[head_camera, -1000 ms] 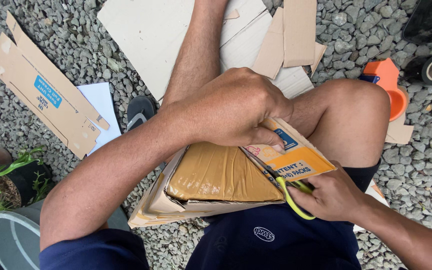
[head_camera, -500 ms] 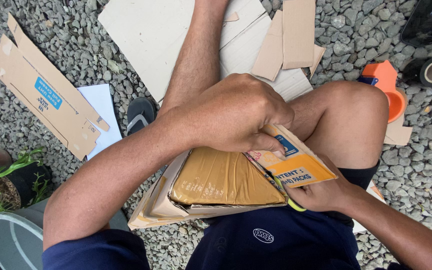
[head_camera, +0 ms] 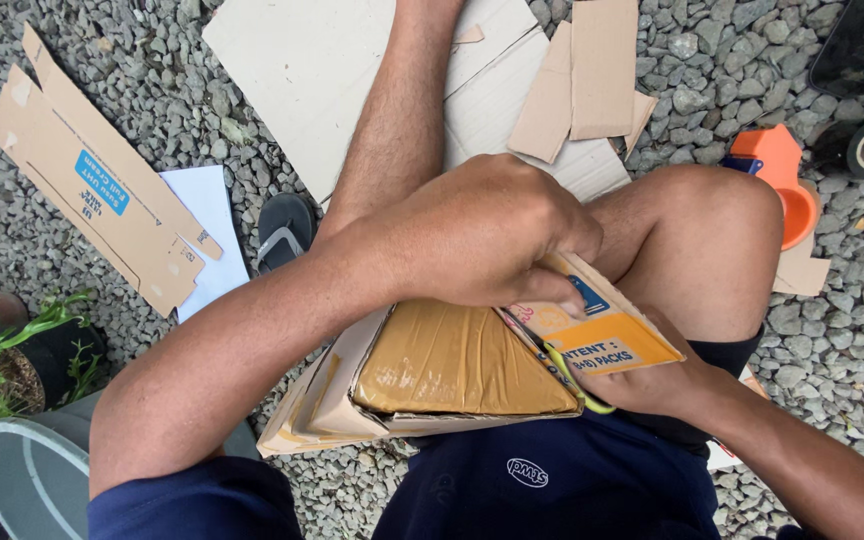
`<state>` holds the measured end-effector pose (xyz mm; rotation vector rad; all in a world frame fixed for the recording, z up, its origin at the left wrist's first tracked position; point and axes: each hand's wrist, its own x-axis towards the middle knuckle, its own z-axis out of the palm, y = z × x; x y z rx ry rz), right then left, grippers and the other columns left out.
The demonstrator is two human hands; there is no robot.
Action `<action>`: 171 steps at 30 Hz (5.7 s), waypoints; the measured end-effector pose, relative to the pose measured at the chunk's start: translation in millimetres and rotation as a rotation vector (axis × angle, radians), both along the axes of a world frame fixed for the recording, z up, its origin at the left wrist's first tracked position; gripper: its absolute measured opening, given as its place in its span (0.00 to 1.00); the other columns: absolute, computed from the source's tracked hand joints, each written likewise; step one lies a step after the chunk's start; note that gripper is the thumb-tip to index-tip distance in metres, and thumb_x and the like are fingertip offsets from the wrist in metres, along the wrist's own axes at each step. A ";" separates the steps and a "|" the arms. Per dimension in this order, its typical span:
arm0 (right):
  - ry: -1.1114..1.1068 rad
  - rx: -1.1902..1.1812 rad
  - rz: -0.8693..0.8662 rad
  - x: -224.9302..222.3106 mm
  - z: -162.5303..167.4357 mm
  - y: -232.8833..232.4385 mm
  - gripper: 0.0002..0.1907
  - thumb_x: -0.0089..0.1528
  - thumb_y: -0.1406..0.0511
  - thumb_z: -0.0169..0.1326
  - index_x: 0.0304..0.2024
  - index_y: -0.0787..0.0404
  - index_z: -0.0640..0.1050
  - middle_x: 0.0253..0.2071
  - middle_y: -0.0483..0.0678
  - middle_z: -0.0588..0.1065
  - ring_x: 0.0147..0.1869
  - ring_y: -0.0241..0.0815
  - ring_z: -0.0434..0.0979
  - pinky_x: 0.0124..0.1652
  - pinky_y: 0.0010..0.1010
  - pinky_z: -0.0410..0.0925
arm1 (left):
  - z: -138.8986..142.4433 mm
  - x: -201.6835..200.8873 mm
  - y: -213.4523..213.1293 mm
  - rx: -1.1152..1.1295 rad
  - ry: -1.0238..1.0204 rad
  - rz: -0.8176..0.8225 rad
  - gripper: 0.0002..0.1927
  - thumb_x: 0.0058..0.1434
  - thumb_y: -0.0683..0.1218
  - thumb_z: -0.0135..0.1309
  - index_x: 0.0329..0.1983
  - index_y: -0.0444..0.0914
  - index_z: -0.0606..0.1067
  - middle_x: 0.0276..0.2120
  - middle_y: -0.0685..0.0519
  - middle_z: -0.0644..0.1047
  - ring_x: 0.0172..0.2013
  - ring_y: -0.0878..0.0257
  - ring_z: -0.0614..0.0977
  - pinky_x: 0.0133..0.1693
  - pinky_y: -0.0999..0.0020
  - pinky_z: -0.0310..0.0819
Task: The person cuts a cardboard box with scissors, folds the flaps, and secures them with packing tape using a handheld dispenser. The person then places a padded envelope inside the box and closes it.
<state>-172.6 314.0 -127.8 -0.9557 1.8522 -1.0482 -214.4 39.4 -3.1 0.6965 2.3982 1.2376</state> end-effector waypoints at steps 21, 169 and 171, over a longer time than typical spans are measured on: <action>-0.152 -0.247 0.187 -10.1 -21.1 -0.4 0.24 0.57 0.65 0.62 0.56 0.60 0.77 0.53 0.54 0.80 0.54 0.51 0.79 0.51 0.39 0.72 | -18.7 30.2 -33.4 0.178 -0.257 0.084 0.10 0.71 0.48 0.55 0.43 0.37 0.70 0.32 0.51 0.80 0.36 0.64 0.85 0.36 0.64 0.77; -0.278 0.246 0.255 -45.4 69.1 -34.0 0.25 0.45 0.53 0.75 0.29 0.58 0.74 0.19 0.42 0.73 0.20 0.35 0.73 0.25 0.34 0.65 | -32.6 50.3 -24.3 0.162 -0.122 0.625 0.08 0.71 0.43 0.57 0.43 0.33 0.80 0.32 0.53 0.81 0.28 0.73 0.78 0.30 0.75 0.74; -0.264 0.137 0.240 -41.9 62.2 -31.4 0.22 0.48 0.54 0.73 0.27 0.59 0.74 0.18 0.41 0.73 0.20 0.34 0.72 0.24 0.33 0.64 | -32.6 52.8 -24.4 0.160 -0.127 0.629 0.08 0.71 0.43 0.57 0.44 0.33 0.80 0.32 0.53 0.81 0.28 0.73 0.78 0.29 0.76 0.73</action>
